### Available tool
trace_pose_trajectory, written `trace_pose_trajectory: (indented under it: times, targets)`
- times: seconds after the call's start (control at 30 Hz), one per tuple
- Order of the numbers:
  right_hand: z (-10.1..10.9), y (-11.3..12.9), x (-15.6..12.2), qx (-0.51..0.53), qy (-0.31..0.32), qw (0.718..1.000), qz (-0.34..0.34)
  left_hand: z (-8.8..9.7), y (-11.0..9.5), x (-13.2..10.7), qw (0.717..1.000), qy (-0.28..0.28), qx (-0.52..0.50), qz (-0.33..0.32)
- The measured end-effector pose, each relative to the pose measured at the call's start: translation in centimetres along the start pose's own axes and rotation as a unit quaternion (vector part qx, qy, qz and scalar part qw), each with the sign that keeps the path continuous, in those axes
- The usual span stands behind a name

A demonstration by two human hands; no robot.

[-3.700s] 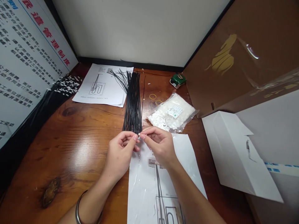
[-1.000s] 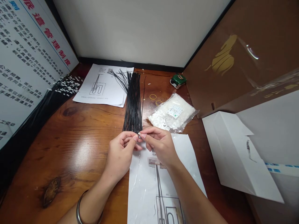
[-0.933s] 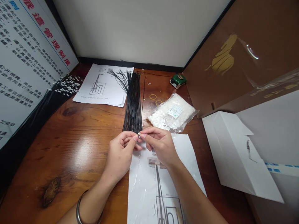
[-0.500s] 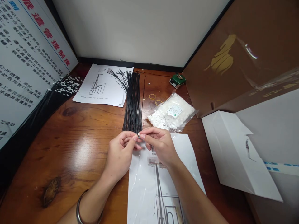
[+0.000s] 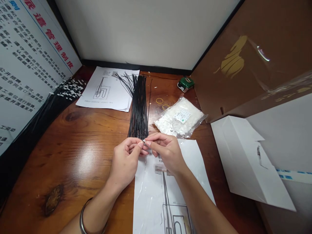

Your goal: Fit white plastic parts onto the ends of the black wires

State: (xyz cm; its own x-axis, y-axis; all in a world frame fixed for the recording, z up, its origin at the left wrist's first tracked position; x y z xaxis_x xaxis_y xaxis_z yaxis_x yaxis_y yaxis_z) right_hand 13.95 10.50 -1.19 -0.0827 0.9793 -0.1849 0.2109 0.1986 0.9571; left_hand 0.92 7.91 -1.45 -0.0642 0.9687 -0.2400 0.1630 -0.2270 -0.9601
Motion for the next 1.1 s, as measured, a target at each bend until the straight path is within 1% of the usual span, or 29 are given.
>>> trace_pose_trajectory:
  times: [0.27, 0.53, 0.77, 0.9, 1.1]
  targets:
    - [0.00, 0.08, -0.07, -0.004, -0.005, 1.000, 0.006, 0.20, 0.11, -0.13, 1.000, -0.013, -0.002, 0.004]
    - [-0.30, 0.38, -0.29, -0.018, 0.002, 0.999, 0.030, 0.26, 0.26, -0.01, 1.000, -0.015, -0.004, 0.005]
    - [0.09, 0.08, -0.37, -0.021, -0.026, 0.999, 0.028, -0.09, -0.02, -0.09, 1.000, -0.001, -0.009, 0.003]
    - [0.41, -0.08, -0.34, -0.038, -0.040, 0.998, 0.026, -0.07, -0.29, -0.20, 1.000, -0.004, -0.010, 0.003]
    - [0.22, -0.27, -0.36, -0.045, -0.029, 0.998, 0.017, 0.09, -0.20, -0.05, 1.000, -0.007, -0.003, 0.002]
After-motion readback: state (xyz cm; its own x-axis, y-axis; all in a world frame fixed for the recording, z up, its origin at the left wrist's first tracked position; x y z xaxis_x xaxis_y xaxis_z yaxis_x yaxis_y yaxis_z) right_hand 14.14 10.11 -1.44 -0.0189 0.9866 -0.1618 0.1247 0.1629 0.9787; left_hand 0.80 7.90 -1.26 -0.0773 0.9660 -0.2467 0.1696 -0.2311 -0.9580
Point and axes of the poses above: each hand's wrist, its own x-axis towards the middle knuckle, its own z-axis out of the back of the hand, y = z × x, the point moved 10 cm from there along x, towards the middle knuckle, and after that the axes turned 2 degrees about -z, right-handed, at the moved point
